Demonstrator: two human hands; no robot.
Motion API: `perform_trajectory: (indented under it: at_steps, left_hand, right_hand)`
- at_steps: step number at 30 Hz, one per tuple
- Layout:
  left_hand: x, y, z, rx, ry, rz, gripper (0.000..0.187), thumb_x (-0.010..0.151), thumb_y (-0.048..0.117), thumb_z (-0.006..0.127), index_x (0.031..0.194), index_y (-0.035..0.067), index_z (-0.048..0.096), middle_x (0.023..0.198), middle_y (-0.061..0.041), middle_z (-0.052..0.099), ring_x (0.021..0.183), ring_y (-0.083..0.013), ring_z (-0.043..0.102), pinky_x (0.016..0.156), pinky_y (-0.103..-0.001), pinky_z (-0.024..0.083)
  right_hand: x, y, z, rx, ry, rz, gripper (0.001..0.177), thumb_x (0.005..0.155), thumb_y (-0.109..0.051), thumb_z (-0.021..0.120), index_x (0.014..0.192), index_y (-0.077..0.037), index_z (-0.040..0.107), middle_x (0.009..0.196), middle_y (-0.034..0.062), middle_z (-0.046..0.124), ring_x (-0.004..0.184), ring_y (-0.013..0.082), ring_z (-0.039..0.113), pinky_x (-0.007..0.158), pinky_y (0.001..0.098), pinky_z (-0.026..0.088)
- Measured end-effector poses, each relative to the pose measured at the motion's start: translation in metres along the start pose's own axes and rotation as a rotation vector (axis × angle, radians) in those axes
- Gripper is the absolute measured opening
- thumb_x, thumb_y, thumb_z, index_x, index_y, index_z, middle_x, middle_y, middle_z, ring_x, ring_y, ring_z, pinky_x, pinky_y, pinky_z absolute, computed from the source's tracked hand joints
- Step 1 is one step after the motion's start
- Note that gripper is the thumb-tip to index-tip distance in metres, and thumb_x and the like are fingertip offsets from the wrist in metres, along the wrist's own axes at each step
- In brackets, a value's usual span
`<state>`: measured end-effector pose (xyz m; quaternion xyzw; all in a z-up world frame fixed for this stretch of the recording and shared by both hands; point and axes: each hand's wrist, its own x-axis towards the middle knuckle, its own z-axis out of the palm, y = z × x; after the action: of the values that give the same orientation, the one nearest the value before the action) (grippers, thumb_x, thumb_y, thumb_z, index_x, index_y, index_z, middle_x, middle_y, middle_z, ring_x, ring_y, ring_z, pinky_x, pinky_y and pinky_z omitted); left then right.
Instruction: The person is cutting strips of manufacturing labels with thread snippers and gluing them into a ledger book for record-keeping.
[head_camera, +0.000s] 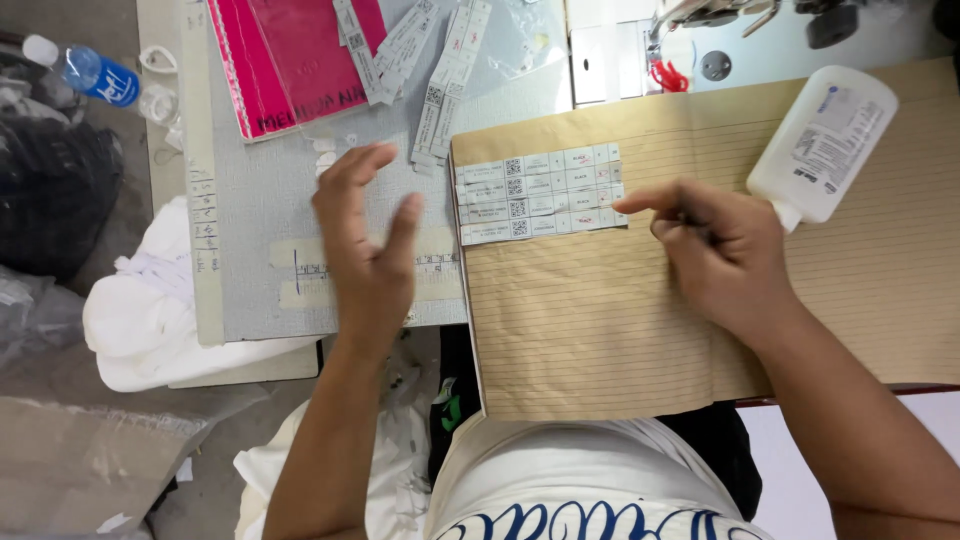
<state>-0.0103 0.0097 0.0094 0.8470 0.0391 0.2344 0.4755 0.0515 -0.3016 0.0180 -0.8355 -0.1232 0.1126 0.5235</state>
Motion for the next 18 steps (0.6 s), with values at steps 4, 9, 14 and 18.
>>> perform_trajectory:
  at_steps: [4, 9, 14, 18]
  left_hand:
    - [-0.012, 0.01, 0.0, -0.087, 0.098, 0.015, 0.025, 0.109, 0.014, 0.065, 0.132, 0.006, 0.061, 0.133, -0.009, 0.056, 0.129, -0.0229, 0.05, 0.116, -0.036, 0.04]
    - [-0.024, 0.055, 0.019, 0.066, -0.088, 0.285, 0.017, 0.103, 0.012, 0.068, 0.12, 0.008, 0.065, 0.122, -0.007, 0.064, 0.123, -0.0254, 0.058, 0.107, -0.038, 0.05]
    - [-0.039, 0.09, 0.039, -0.04, -0.273, 0.381, 0.023, 0.102, 0.014, 0.073, 0.124, 0.009, 0.066, 0.12, -0.007, 0.062, 0.115, -0.0229, 0.06, 0.096, -0.035, 0.053]
    - [-0.045, 0.114, 0.047, -0.078, -0.319, 0.467, 0.031, 0.097, 0.017, 0.076, 0.124, 0.006, 0.065, 0.117, -0.008, 0.062, 0.108, -0.0254, 0.06, 0.094, -0.04, 0.051]
  right_hand:
    - [-0.018, -0.02, -0.012, 0.462, -0.084, -0.001, 0.038, 0.093, 0.004, 0.043, 0.118, 0.0, 0.072, 0.069, 0.0024, 0.052, 0.057, 0.0084, 0.041, 0.05, 0.0242, 0.033]
    - [-0.037, -0.024, -0.007, 0.646, -0.144, 0.159, 0.049, 0.089, 0.005, 0.036, 0.131, 0.002, 0.059, 0.074, 0.0079, 0.055, 0.06, 0.0109, 0.045, 0.049, 0.0251, 0.034]
    - [-0.052, -0.033, 0.0, 0.593, -0.171, 0.105, 0.053, 0.09, 0.006, 0.038, 0.14, 0.0, 0.053, 0.076, 0.0064, 0.056, 0.058, 0.0088, 0.043, 0.05, 0.0235, 0.035]
    - [-0.064, -0.044, 0.007, 0.635, -0.19, 0.222, 0.06, 0.09, 0.009, 0.04, 0.149, -0.003, 0.043, 0.086, 0.0015, 0.059, 0.07, 0.0056, 0.051, 0.059, 0.0207, 0.041]
